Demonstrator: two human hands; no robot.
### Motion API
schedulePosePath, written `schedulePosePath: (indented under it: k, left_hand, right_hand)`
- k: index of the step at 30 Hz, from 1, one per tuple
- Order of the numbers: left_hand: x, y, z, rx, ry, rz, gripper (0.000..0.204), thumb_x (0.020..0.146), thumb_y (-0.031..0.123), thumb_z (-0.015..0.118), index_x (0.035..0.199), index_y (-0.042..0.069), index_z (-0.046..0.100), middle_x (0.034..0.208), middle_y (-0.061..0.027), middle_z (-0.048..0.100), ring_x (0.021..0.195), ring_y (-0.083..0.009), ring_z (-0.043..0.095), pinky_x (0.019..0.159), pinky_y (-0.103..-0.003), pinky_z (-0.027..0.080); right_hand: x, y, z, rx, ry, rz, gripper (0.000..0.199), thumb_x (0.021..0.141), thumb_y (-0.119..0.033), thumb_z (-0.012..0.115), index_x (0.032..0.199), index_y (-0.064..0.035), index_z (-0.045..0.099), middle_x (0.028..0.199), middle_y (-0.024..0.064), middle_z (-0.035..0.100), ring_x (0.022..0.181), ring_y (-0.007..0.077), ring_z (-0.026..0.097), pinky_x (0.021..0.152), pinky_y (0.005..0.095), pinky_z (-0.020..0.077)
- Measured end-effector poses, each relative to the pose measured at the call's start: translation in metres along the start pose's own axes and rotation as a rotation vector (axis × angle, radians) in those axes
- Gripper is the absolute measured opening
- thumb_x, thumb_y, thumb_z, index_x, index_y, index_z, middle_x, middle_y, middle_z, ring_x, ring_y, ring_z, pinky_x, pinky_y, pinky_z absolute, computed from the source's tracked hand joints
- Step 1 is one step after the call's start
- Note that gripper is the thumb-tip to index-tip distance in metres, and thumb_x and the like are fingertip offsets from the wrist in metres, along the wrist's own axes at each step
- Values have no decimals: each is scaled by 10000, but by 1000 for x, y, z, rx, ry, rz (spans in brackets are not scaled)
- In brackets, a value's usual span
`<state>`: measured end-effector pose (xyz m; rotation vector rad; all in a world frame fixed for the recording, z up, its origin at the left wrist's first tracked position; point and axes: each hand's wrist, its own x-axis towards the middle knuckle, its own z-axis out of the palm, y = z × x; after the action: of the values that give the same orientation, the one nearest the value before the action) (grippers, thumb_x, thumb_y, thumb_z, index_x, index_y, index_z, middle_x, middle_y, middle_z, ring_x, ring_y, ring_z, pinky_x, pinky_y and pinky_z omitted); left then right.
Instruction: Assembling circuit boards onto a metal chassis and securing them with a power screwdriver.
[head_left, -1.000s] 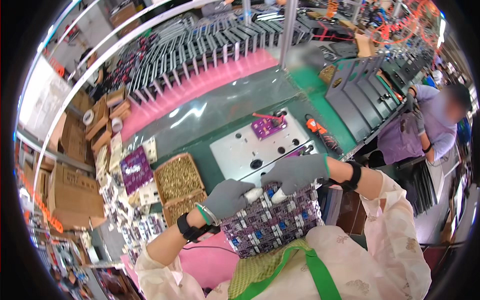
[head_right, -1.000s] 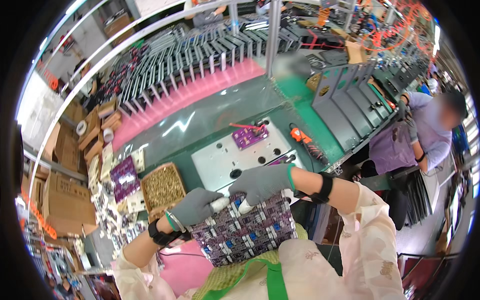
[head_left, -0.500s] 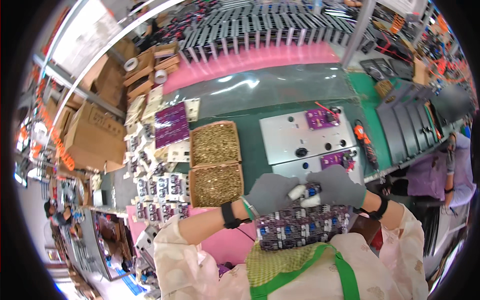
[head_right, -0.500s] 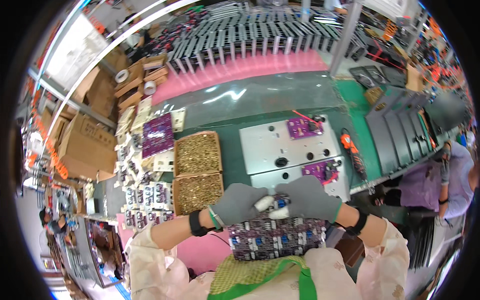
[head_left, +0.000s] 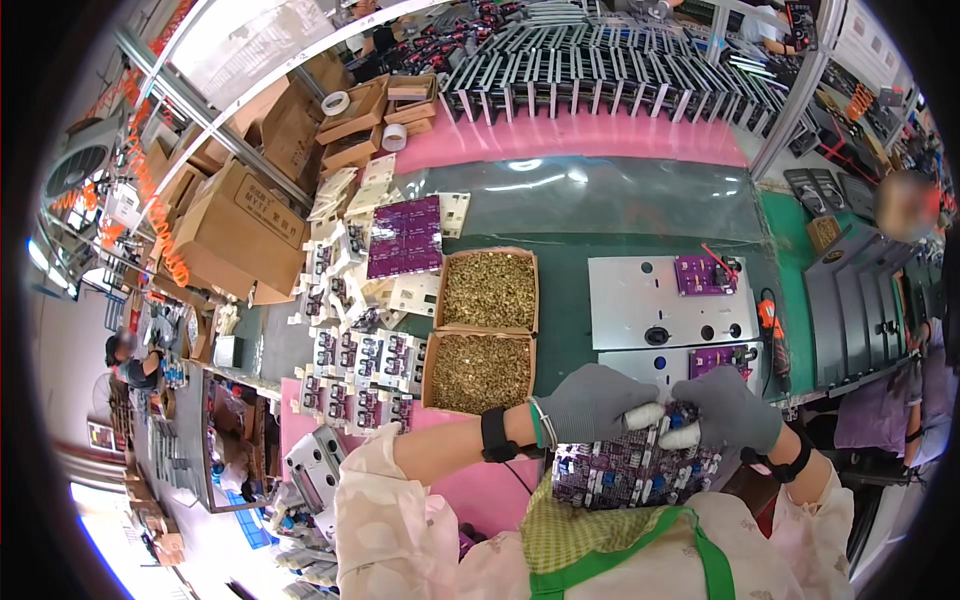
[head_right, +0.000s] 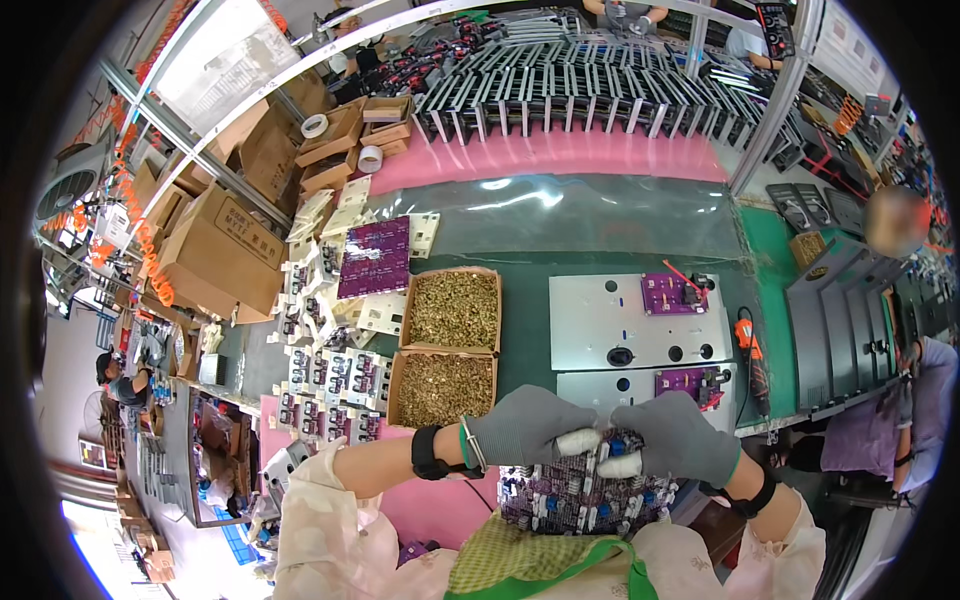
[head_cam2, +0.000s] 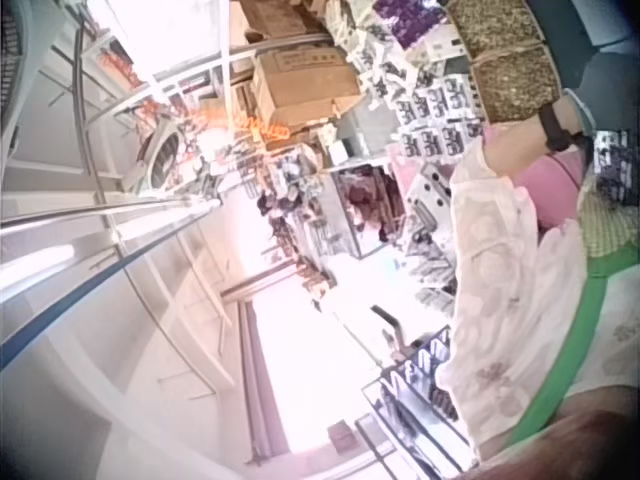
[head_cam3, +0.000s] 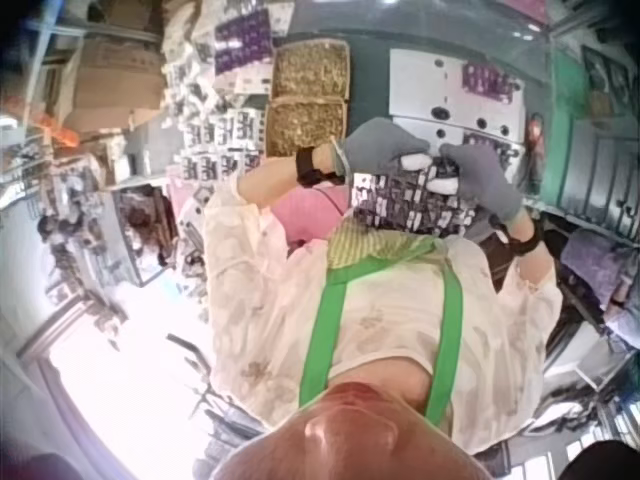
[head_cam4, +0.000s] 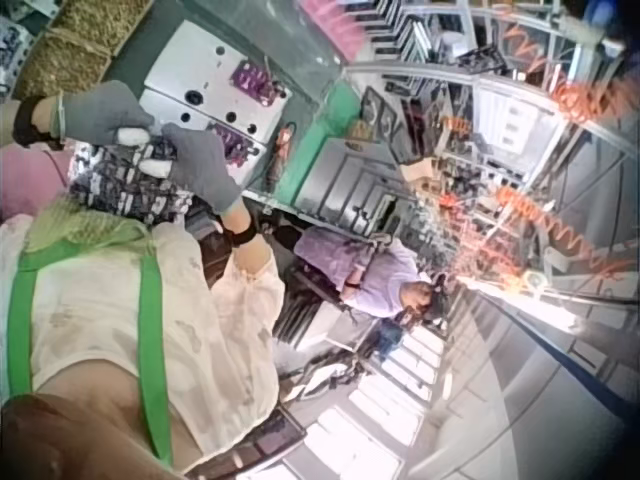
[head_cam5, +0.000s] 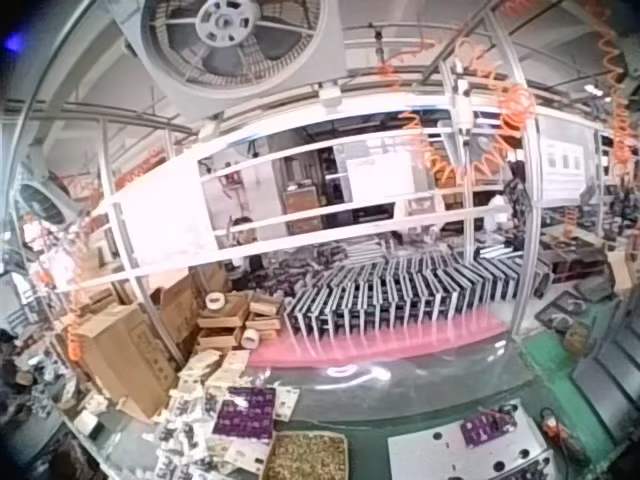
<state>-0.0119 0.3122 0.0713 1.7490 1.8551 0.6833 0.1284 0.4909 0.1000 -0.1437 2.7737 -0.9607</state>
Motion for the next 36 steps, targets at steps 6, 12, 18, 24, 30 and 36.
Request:
schedulePosePath:
  k: [6,12,18,24,30,36]
  left_hand:
    - [-3,-1,-5,-65,67,253,228,819,298,572,994,152,576,715,-96,576,651,-313,578,564,-381,454]
    - [-16,20,-19,69,-65,433,312,612,279,669,882,168,558,792,-6,532,779,-215,559,624,-351,452]
    - [-25,44,-23,166,183,743,125,727,237,587,726,144,503,702,3,484,613,-162,512,567,-291,426]
    - [-38,60,-27,-72,44,843,116,777,232,527,717,133,518,643,-18,488,600,-199,511,563,-319,426]
    - [-46,-8,-55,-118,136,345,415,706,313,666,1040,75,606,985,-65,612,898,-250,582,770,-349,470]
    - [-105,-198,-94,-975,1271,-688,287,923,311,468,1001,51,563,787,-44,580,679,-192,574,624,-315,504]
  right_hand:
    - [12,-8,-6,104,108,-302,466,643,-508,725,789,-75,631,553,79,528,517,287,552,459,360,399]
    - [-4,-31,-20,-119,68,-495,236,629,-378,732,660,-182,603,568,-7,511,496,164,521,421,279,370]
    - [-17,-48,-19,-182,167,-749,93,650,-237,654,721,-214,599,661,-62,514,562,111,528,440,238,403]
    - [-11,-48,-29,-212,169,-854,160,652,-291,687,661,-163,592,605,-41,493,511,129,505,434,257,384]
    - [-26,14,-48,-108,485,-149,334,525,-294,807,738,-121,617,606,21,536,535,186,536,492,271,395]
    - [-65,68,-59,510,1220,451,366,905,-383,478,1008,-37,536,874,-3,481,794,74,448,766,230,384]
